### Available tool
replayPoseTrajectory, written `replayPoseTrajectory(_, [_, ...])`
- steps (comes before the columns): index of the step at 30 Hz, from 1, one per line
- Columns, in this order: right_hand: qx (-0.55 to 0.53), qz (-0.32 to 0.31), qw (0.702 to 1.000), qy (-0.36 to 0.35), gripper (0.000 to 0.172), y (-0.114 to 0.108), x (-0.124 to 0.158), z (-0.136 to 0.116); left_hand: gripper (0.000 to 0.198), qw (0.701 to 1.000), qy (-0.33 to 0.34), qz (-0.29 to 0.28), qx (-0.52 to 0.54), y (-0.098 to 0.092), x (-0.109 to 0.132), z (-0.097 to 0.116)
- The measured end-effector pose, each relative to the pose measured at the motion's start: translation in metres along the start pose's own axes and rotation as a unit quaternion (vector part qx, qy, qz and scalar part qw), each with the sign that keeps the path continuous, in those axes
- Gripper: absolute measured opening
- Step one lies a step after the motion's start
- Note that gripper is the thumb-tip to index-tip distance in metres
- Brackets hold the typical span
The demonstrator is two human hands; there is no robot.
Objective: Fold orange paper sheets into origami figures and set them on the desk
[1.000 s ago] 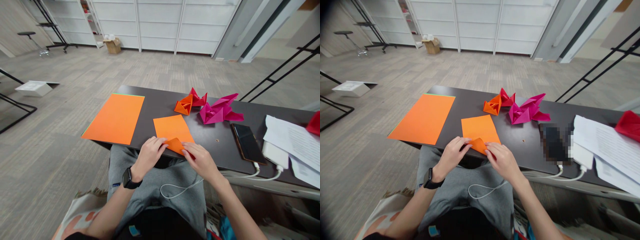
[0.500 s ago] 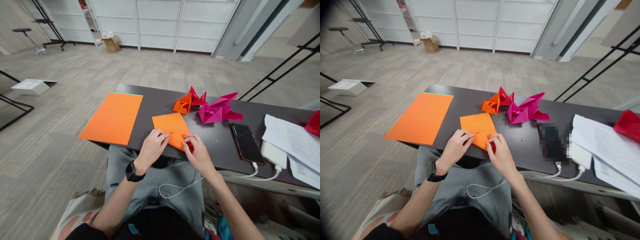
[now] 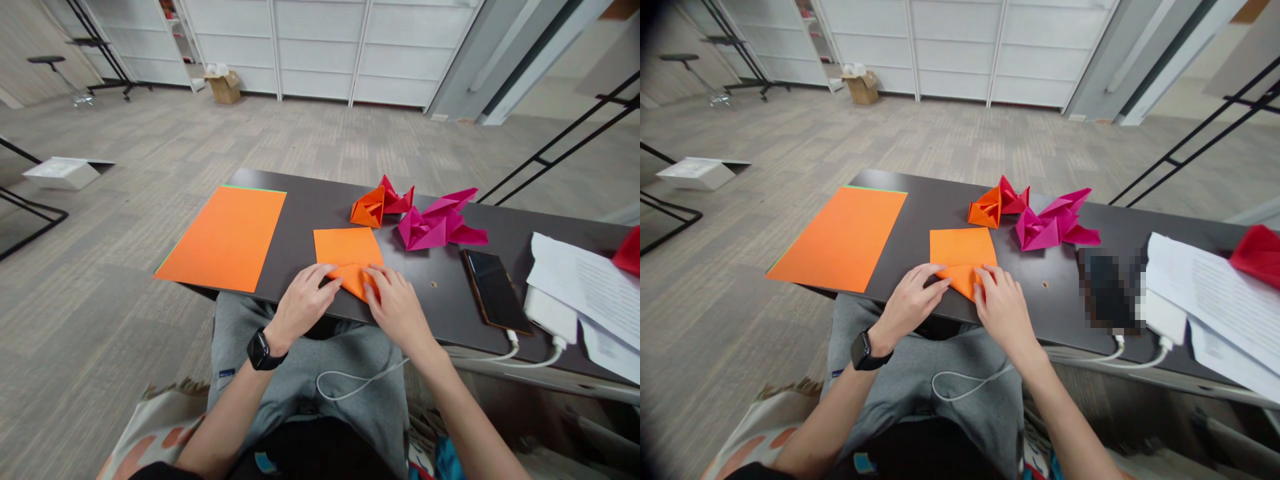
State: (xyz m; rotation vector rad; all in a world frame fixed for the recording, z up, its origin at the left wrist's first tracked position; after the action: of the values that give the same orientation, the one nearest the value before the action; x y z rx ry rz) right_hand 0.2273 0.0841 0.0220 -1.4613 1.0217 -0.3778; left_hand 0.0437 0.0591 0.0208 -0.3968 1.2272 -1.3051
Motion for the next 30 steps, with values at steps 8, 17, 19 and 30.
replayPoseTrajectory(8, [-0.011,-0.072,0.994,-0.081,0.040,-0.008,0.000,0.012,0.032,0.995,0.060,-0.076,-0.029,0.004,0.002,0.007])
replayPoseTrajectory(17, [-0.022,-0.039,0.996,-0.082,0.038,-0.003,0.008,0.010,0.037,0.991,0.059,-0.094,-0.076,0.006,0.001,0.012])
replayPoseTrajectory(19, [-0.022,-0.040,0.996,-0.082,0.038,-0.002,0.009,0.010,0.038,0.991,0.056,-0.094,-0.079,0.006,0.001,0.012])
replayPoseTrajectory(30, [0.020,-0.051,0.995,-0.082,0.033,-0.002,0.008,0.008,0.041,0.988,0.065,-0.107,-0.089,0.008,0.001,0.012])
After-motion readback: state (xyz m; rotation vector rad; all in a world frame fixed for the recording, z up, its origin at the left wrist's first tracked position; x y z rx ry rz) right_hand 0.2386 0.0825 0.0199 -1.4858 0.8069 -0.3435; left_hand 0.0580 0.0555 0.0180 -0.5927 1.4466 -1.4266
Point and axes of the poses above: each hand's wrist, its own x-axis away from the middle knuckle, its own y-axis out of the palm, z = x × y, the point moved 4 cm from there along -x, towards the middle knuckle, and after that the axes turned 13 degrees about -y, right-handed, at the moved point
